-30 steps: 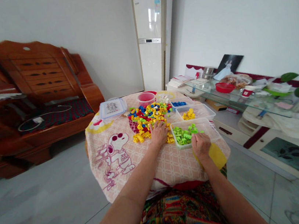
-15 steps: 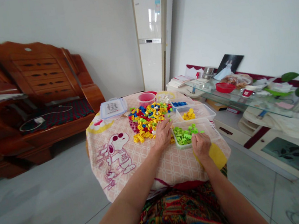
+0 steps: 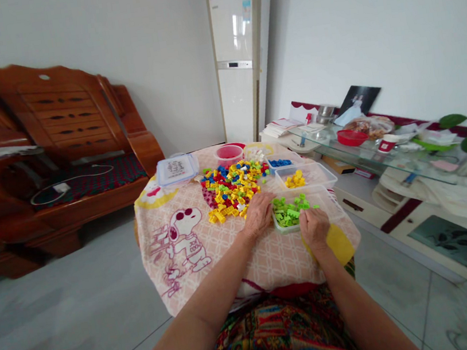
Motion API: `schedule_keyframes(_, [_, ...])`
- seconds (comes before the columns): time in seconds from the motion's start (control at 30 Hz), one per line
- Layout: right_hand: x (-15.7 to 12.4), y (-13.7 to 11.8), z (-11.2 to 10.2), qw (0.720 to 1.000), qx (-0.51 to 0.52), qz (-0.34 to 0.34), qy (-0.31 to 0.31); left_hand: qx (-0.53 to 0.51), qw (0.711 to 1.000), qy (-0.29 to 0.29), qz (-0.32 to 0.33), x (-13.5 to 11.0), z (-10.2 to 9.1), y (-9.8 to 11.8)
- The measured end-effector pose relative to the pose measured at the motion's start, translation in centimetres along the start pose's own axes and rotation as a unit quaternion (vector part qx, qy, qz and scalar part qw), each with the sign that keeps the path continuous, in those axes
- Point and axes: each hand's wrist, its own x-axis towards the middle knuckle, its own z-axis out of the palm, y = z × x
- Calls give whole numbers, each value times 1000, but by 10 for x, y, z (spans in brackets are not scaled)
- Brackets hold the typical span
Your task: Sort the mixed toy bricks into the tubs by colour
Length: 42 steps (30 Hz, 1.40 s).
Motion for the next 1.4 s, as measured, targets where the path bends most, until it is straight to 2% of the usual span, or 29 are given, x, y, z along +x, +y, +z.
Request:
schedule_keyframes(0.13, [-1, 0, 1, 1000, -2, -2, 8, 70, 988, 15, -140, 0, -6, -11])
schedule_keyframes(0.23, [-1, 0, 1, 1000, -3, -4, 14, 113, 970, -14, -214, 1, -11, -17])
schedule_keyframes(0.37, [1, -1, -1, 1000, -3, -9, 13, 151, 957, -90, -232, 3, -14, -13])
schedule_keyframes(0.47, [1, -1, -2, 1000, -4, -9, 11, 176, 949, -115, -236, 6, -14, -8])
schedule_keyframes(0.6, [1, -2, -2, 1000, -6, -6, 9, 213, 939, -95, -252, 7, -17, -3])
schedule_keyframes(0.8, [1, -2, -2, 1000, -2, -2, 9, 235, 917, -49, -318, 8, -27, -8])
schedule_keyframes(0.93, [1, -2, -2, 1000, -9, -12, 16, 203, 937, -48, -282, 6, -29, -14])
schedule_keyframes(1.03, [1, -1, -2, 1000, -5, -12, 17, 178, 952, -79, -234, 6, -25, -17])
schedule_keyframes(1.13, [1, 0, -1, 1000, 6, -3, 4, 182, 952, -116, -218, 6, -20, -17])
schedule_keyframes(1.4, [0, 0, -1, 1000, 8, 5, -5, 202, 946, -126, -222, 9, -18, -16])
